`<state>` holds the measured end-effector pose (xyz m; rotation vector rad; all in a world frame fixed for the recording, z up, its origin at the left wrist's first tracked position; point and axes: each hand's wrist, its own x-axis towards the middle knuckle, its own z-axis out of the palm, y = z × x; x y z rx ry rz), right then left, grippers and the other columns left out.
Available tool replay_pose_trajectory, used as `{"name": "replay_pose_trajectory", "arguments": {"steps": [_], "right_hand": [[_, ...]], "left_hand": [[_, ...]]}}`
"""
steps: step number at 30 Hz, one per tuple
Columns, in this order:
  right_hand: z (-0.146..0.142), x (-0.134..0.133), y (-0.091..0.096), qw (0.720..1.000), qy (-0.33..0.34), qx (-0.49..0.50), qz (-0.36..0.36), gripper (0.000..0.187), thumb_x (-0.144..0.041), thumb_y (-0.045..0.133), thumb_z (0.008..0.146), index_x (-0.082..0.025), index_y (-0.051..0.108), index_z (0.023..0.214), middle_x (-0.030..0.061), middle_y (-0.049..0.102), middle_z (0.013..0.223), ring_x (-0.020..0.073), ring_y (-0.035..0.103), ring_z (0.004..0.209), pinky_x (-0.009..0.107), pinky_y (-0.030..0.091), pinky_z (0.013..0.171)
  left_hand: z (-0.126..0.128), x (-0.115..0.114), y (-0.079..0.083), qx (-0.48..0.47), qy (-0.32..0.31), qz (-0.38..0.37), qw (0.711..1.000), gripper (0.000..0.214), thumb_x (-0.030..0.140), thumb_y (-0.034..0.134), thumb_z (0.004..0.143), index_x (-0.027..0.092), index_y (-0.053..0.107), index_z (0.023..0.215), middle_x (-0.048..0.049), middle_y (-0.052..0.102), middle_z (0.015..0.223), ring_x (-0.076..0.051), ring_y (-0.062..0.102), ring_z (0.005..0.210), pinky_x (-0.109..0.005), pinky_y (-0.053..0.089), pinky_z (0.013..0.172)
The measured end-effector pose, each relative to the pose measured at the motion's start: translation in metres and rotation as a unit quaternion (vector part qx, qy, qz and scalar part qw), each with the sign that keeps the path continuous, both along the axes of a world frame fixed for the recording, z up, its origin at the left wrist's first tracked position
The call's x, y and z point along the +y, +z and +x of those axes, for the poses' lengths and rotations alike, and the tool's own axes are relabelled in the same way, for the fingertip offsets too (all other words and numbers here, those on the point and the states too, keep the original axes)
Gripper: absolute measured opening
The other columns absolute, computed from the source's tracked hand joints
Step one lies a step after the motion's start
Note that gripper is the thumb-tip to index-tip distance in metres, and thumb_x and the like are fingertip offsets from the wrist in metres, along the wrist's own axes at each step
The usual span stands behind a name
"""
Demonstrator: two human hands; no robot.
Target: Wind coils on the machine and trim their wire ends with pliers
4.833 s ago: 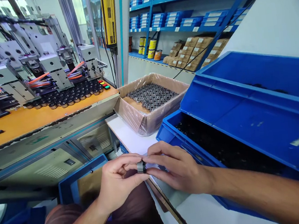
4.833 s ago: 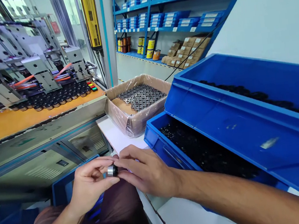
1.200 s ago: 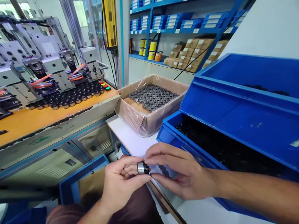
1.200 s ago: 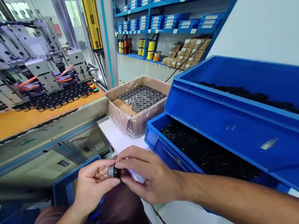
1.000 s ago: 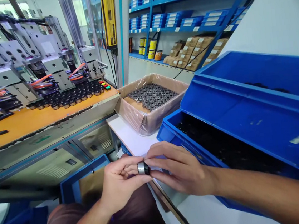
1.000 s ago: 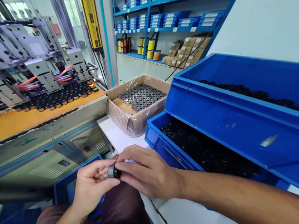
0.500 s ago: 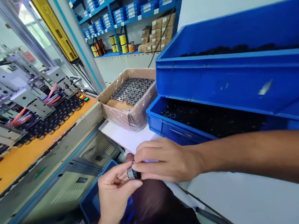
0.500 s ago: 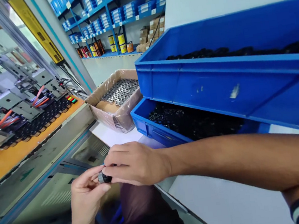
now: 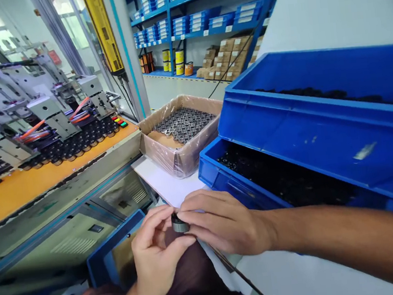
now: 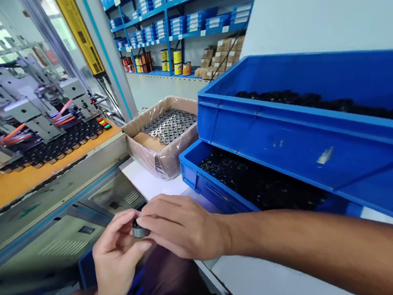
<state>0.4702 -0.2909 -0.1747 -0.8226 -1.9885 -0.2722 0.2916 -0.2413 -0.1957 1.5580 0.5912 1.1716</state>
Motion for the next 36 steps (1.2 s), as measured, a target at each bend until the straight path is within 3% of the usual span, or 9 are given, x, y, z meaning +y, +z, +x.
{"name": "replay_pose_trajectory", "arguments": {"steps": [3, 6, 9, 13, 18, 21, 28, 34, 36], "right_hand": [[-0.005, -0.004, 0.003, 0.995, 0.037, 0.060, -0.066, 0.022, -0.001, 0.055, 0.088, -0.006, 0.060, 0.109, 0.0139, 0.066, 0.094, 0.0193, 0.063, 0.091, 0.033, 0.059, 0.081], [-0.007, -0.007, 0.005, 0.991, 0.051, 0.076, -0.103, 0.022, -0.001, 0.055, 0.088, -0.007, 0.061, 0.108, 0.0128, 0.066, 0.093, 0.0186, 0.063, 0.090, 0.031, 0.059, 0.078], [-0.008, -0.006, 0.004, 0.993, 0.033, 0.062, -0.090, 0.022, -0.001, 0.055, 0.087, -0.006, 0.061, 0.108, 0.0137, 0.066, 0.094, 0.0192, 0.063, 0.091, 0.032, 0.059, 0.079], [-0.005, -0.002, -0.001, 0.999, 0.005, 0.019, -0.045, 0.024, 0.000, 0.055, 0.086, -0.006, 0.058, 0.110, 0.0136, 0.065, 0.094, 0.0204, 0.062, 0.092, 0.035, 0.059, 0.081], [-0.003, 0.000, 0.000, 0.997, 0.009, 0.039, -0.071, 0.028, -0.006, 0.058, 0.089, -0.011, 0.057, 0.116, 0.0130, 0.064, 0.102, 0.0216, 0.061, 0.099, 0.039, 0.059, 0.084], [-0.003, -0.001, 0.001, 0.996, 0.011, 0.042, -0.083, 0.024, -0.007, 0.057, 0.091, -0.011, 0.059, 0.114, 0.0121, 0.064, 0.096, 0.0208, 0.062, 0.095, 0.037, 0.060, 0.080], [-0.003, -0.001, 0.000, 0.997, -0.001, 0.002, -0.073, 0.024, -0.005, 0.055, 0.090, -0.008, 0.058, 0.113, 0.0122, 0.064, 0.091, 0.0212, 0.062, 0.089, 0.037, 0.059, 0.077], [-0.003, 0.002, 0.000, 0.995, 0.012, 0.040, -0.094, 0.024, -0.010, 0.057, 0.091, -0.012, 0.059, 0.115, 0.0121, 0.064, 0.098, 0.0211, 0.061, 0.096, 0.039, 0.059, 0.083], [-0.002, 0.002, 0.000, 0.995, 0.017, 0.042, -0.088, 0.024, -0.006, 0.055, 0.090, -0.010, 0.059, 0.114, 0.0125, 0.064, 0.097, 0.0209, 0.061, 0.095, 0.039, 0.058, 0.082]], "left_hand": [[-0.011, 0.008, 0.007, 0.054, 0.001, 0.154, 0.987, 0.046, 0.004, 0.086, 0.060, 0.028, 0.078, 0.099, -0.0016, 0.074, 0.088, -0.016, 0.070, 0.082, -0.024, 0.056, 0.076], [-0.015, 0.010, 0.008, 0.046, 0.000, 0.179, 0.983, 0.047, 0.001, 0.084, 0.061, 0.028, 0.077, 0.099, -0.0001, 0.073, 0.083, -0.015, 0.069, 0.074, -0.024, 0.055, 0.071], [-0.012, 0.006, 0.003, 0.048, -0.019, 0.104, 0.993, 0.040, 0.007, 0.084, 0.065, 0.026, 0.076, 0.099, -0.0025, 0.072, 0.091, -0.016, 0.067, 0.084, -0.026, 0.053, 0.078], [-0.003, 0.003, -0.005, -0.015, -0.050, -0.081, 0.995, 0.033, 0.016, 0.086, 0.066, 0.024, 0.074, 0.095, -0.0019, 0.068, 0.092, -0.013, 0.062, 0.083, -0.021, 0.050, 0.076], [0.003, 0.005, -0.011, -0.133, -0.216, -0.281, 0.926, 0.030, 0.034, 0.076, 0.080, 0.024, 0.071, 0.108, -0.0026, 0.070, 0.085, -0.011, 0.063, 0.078, -0.022, 0.050, 0.077], [0.002, 0.006, -0.012, -0.143, -0.265, -0.294, 0.907, 0.031, 0.036, 0.069, 0.086, 0.025, 0.066, 0.115, -0.0030, 0.070, 0.086, -0.011, 0.063, 0.080, -0.024, 0.049, 0.082], [0.002, 0.009, -0.010, -0.080, -0.190, -0.202, 0.957, 0.019, 0.023, 0.075, 0.081, 0.022, 0.065, 0.097, -0.0014, 0.063, 0.093, -0.011, 0.058, 0.084, -0.021, 0.046, 0.078], [0.004, 0.010, -0.015, -0.164, -0.255, -0.316, 0.899, 0.024, 0.036, 0.072, 0.084, 0.022, 0.065, 0.102, -0.0005, 0.066, 0.079, -0.010, 0.059, 0.073, -0.021, 0.045, 0.072], [0.002, 0.011, -0.015, -0.161, -0.265, -0.321, 0.895, 0.022, 0.036, 0.070, 0.086, 0.023, 0.065, 0.102, 0.0001, 0.066, 0.078, -0.009, 0.058, 0.073, -0.021, 0.044, 0.073]]}}
